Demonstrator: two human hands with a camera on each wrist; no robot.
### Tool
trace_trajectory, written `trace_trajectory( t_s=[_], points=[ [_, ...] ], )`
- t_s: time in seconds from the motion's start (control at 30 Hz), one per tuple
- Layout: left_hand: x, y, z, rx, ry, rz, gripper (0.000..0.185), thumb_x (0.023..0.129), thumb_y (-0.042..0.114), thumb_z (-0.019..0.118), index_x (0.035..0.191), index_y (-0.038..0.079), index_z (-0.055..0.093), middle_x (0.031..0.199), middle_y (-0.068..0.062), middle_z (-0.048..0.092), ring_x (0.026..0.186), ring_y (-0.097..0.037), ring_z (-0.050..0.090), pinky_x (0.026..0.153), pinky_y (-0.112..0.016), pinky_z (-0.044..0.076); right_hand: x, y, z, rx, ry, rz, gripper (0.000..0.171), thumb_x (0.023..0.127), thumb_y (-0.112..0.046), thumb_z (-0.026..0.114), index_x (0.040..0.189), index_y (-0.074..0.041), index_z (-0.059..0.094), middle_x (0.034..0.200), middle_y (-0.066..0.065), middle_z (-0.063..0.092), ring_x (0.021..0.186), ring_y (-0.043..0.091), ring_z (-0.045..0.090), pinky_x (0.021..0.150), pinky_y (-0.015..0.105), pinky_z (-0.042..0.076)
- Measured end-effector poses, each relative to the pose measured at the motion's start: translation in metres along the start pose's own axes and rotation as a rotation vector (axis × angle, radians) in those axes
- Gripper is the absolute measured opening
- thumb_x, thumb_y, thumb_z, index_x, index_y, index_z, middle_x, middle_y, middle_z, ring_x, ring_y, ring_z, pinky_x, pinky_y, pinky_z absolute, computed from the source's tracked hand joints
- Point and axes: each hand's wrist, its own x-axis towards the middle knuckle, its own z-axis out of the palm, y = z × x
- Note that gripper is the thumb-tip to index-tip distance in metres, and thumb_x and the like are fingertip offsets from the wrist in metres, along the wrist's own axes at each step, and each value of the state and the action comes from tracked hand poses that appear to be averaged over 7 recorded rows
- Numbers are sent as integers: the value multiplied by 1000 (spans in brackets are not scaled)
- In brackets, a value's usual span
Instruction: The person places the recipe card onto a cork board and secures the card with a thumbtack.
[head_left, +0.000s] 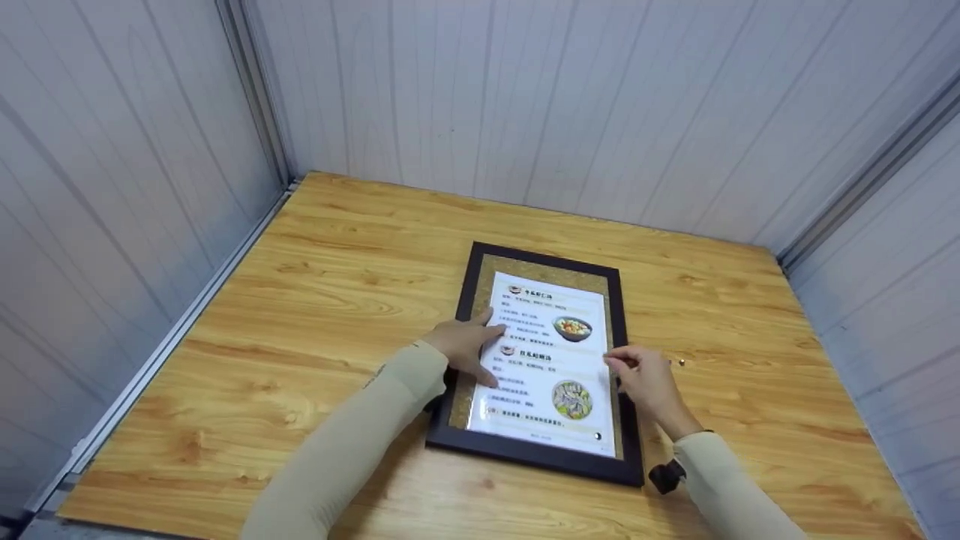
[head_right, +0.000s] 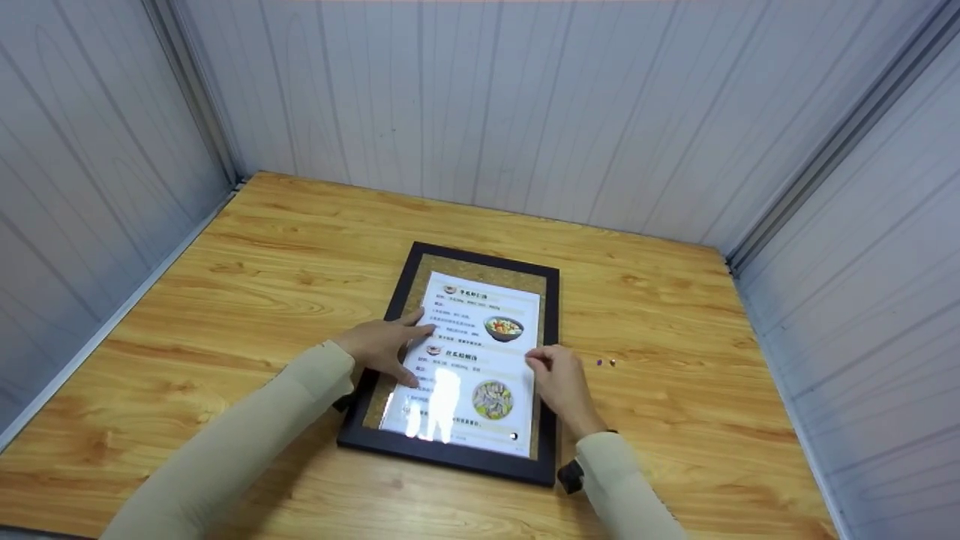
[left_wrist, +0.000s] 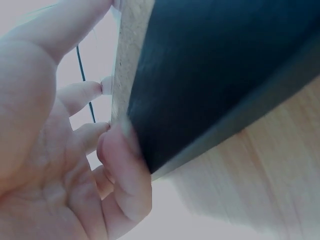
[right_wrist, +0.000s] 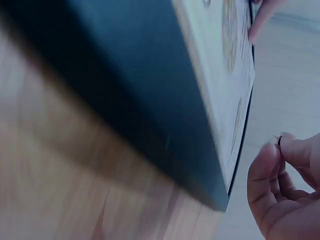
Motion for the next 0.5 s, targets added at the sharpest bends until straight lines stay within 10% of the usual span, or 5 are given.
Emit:
trace_trajectory(
  t_s=[0.5],
  points=[
    [2,-2,2,32,20,13,103,61,62,70,145,26,23,151,-9,2,127,-37,30,99,-45,31,-15,-60,67,38,-198,-247,6,82,-13,67,79,-9,68,72,-6,63,64,9,56,58,24,47]
  ],
)
